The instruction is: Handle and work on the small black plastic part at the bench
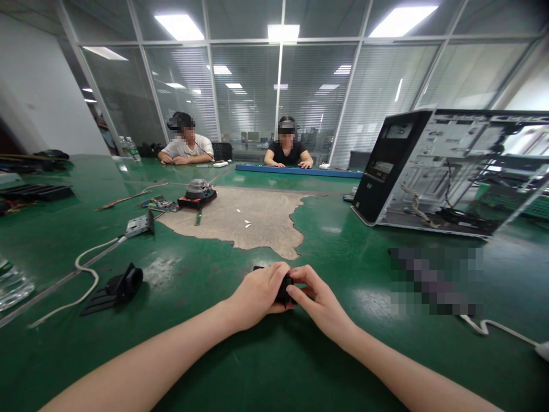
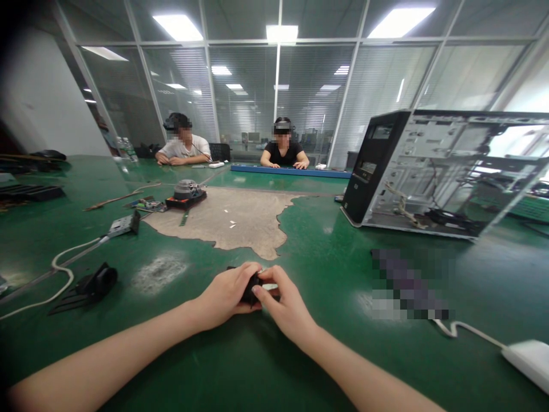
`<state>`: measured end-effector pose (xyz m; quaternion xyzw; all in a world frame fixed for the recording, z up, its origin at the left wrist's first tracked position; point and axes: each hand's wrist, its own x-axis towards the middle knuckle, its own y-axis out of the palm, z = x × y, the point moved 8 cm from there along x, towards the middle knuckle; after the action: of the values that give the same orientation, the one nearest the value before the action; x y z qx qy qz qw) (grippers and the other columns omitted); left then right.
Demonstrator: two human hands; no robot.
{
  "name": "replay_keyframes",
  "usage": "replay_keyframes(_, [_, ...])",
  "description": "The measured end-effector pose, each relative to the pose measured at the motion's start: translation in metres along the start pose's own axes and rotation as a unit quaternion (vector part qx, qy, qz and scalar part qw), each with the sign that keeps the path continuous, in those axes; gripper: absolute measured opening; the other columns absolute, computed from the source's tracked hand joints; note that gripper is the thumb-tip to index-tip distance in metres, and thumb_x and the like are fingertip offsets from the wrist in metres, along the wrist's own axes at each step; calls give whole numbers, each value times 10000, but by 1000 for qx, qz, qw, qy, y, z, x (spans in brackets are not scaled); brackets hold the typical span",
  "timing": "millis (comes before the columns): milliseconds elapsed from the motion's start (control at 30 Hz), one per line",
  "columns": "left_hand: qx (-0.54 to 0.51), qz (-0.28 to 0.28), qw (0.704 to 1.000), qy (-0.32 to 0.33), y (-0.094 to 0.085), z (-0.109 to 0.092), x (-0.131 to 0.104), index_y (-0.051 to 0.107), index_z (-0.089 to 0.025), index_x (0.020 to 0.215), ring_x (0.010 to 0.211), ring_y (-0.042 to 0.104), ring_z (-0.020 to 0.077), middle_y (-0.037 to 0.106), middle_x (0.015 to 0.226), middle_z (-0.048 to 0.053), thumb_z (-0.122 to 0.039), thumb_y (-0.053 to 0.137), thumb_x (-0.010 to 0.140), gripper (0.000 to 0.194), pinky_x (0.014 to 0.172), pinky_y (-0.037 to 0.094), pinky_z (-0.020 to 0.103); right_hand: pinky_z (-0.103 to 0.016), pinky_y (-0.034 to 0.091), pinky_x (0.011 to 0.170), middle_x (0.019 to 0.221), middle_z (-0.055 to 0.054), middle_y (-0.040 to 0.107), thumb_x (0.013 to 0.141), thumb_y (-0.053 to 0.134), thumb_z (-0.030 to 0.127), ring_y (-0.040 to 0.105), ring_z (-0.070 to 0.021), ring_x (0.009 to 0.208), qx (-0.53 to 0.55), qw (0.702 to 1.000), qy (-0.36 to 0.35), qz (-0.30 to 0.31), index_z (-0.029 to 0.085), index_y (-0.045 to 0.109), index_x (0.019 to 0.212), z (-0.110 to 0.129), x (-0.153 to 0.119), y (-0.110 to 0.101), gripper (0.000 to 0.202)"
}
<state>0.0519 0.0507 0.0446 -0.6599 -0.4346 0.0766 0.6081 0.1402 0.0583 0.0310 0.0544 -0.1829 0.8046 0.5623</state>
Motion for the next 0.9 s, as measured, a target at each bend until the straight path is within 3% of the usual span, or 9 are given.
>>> replay_keyframes(200, [5,8,1000,-1,3,2,0,257,-188,1184,974,528,251,480,1121,97,-290,646,693,635,796,455,377,-293,500,690,940,-30,527,788,522,260,556,-148,815,16,998,56,13,203,443,957,-9,1,2,195])
replay_keyframes(500, [3,11,1000,-2,5,3,0,235,-200,1193,973,530,254,469,1134,96,-259,625,704,628,789,453,388,-280,509,683,936,-27,502,791,513,239,543,-157,845,-22,1000,0,3,207,485,904,3,-1,1,121])
replay_keyframes(733, [-1,13,1000,-10,4,4,1,257,-198,1181,959,535,248,481,1114,92,-274,636,696,621,785,454,381,-303,501,709,941,-35,545,791,515,267,566,-155,825,-12,999,48,12,201,456,972,-7,1,2,202])
replay_keyframes(900, [-6,18,1000,-9,3,3,2,245,-206,1184,970,529,246,475,1129,86,-234,628,691,625,787,451,376,-294,503,698,906,-24,535,790,524,258,555,-159,831,-25,999,29,20,206,463,947,1,-1,3,177])
